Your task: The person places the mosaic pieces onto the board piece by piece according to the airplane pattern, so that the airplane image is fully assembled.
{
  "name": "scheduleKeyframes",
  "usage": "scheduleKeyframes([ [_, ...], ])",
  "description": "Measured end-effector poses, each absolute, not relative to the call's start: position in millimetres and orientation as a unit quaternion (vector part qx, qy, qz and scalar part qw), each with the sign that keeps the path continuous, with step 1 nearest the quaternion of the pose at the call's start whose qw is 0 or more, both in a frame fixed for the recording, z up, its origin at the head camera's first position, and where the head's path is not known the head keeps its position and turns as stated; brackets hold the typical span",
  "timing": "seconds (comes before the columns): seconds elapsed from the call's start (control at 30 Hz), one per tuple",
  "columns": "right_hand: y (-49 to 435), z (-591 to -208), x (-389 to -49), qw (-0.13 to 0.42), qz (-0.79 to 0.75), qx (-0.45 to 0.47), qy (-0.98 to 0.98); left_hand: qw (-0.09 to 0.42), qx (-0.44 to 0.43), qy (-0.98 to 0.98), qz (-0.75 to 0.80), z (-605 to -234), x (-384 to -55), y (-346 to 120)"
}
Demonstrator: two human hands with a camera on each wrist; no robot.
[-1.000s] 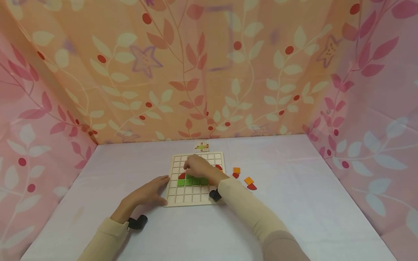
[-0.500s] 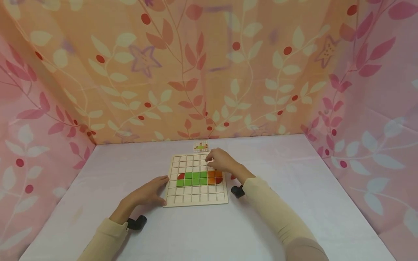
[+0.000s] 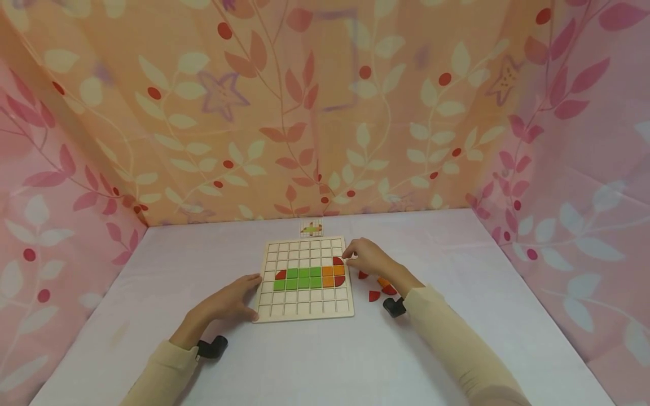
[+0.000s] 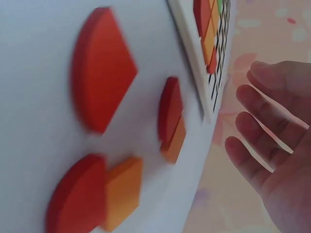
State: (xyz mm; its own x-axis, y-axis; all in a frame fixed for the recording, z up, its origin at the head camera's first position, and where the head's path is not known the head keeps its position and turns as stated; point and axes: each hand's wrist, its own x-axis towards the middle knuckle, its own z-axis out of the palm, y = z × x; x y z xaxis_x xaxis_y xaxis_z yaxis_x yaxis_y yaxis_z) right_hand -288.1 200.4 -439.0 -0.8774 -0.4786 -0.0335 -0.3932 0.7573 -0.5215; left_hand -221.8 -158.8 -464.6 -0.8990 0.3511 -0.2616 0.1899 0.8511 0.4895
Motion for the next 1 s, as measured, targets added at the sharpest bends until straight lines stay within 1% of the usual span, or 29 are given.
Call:
scheduleKeyframes([
  [0.13,211,-441,-283,0.088,-0.268,-0.215,0.935,0.17,0.146,0.947,0.232,-464,-222,-158],
  [0.37,231,-447,-267,0.075,-0.278,-0.213,0.934,0.166,0.149,0.945,0.238,-465,-223,-158],
  [0.53,243,-452,-255,0.106,-0.292,-0.177,0.934,0.168,0.148,0.946,0.235,-466,-223,-158],
  [0.6,248,-454,-252,0.11,-0.295,-0.175,0.933,0.169,0.147,0.947,0.232,-466,-223,-159],
  [0.77,254,-458,-245,0.094,-0.292,-0.202,0.93,0.169,0.147,0.948,0.226,-467,-222,-159],
  [1.0,251,-462,-232,0.103,-0.313,-0.225,0.917,0.171,0.145,0.948,0.226,-467,-223,-159],
])
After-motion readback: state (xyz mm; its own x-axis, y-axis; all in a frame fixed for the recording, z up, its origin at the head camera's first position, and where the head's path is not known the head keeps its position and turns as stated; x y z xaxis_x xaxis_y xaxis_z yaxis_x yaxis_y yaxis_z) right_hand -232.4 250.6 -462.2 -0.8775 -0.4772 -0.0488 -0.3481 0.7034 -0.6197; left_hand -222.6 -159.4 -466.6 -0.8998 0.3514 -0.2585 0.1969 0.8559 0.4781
